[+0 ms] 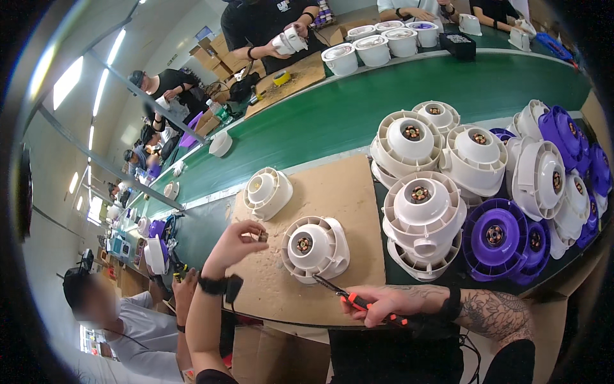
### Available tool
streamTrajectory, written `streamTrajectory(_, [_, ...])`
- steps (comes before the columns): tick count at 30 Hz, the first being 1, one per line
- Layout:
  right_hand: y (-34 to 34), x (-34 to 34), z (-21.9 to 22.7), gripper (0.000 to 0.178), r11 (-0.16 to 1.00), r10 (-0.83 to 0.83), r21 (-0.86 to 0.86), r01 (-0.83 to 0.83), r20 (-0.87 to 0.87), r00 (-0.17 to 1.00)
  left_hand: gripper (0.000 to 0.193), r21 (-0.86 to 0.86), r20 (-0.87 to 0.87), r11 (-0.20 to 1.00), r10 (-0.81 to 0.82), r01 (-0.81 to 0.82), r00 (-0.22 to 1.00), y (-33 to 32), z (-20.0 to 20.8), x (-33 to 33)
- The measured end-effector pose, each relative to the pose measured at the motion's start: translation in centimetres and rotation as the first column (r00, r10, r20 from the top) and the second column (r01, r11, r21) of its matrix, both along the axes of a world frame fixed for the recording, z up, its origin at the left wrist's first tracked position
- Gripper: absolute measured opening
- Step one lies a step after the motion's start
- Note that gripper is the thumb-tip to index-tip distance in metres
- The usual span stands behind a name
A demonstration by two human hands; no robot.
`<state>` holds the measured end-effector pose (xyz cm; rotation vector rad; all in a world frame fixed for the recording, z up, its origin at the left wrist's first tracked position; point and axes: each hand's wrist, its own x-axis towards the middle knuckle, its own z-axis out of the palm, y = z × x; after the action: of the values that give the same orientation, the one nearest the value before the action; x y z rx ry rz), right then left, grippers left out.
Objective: The person uses pliers to manipulate internal components of white and purple plastic housings on a green assembly table. They repeatedly pick up units, adjust internal parts, and place them into cardboard boxes. Other workers are visible in the background performing similar tasks.
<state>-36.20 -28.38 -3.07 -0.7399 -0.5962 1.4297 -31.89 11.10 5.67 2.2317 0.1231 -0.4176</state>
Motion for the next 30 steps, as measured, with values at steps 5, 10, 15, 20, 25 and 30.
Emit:
streamTrajectory(5, [0.9, -0.3, -1.8, 0.05, 1.0, 0.015, 0.018, -0.018, 0.113, 0.994, 0.044, 0.222, 0.116, 0.967, -0.151, 0.123, 0.982, 4.0, -5.5, 8.3])
streamTrajectory(10, [0.8, 0.1, -1.9, 0.05, 1.0, 0.005, -0.027, -0.004, 0.034, 0.999, 0.045, 0.156, 0.258, 0.988, -0.053, 0.012, 0.965, 3.1, -8.2, 19.2])
streamTrajectory(15, [0.9, 0.2, -2.6, 0.048, 0.999, 0.035, 0.026, -0.036, 0.036, 0.999, 0.053, 0.163, 0.225, 0.977, 0.101, -0.14, 0.969, 2.7, -11.0, 31.1])
streamTrajectory(20, [0.7, 0.0, -2.6, 0.06, 0.998, 0.056, -0.037, -0.053, 0.09, 0.994, 0.062, 0.145, 0.31, 0.968, 0.154, -0.207, 0.938, -2.1, -13.0, 37.5])
streamTrajectory(25, [0.9, 0.3, -2.0, 0.059, 0.997, 0.08, -0.013, -0.079, 0.093, 0.992, 0.109, -0.249, 0.34, 0.952, 0.257, -0.177, 0.905, -2.7, -12.7, 38.3])
streamTrajectory(30, [0.8, 0.1, -1.8, 0.045, 0.998, -0.019, 0.068, 0.012, 0.096, 0.995, 0.089, -0.291, 0.451, 0.956, 0.158, -0.023, 0.879, -2.9, -10.8, 32.6])
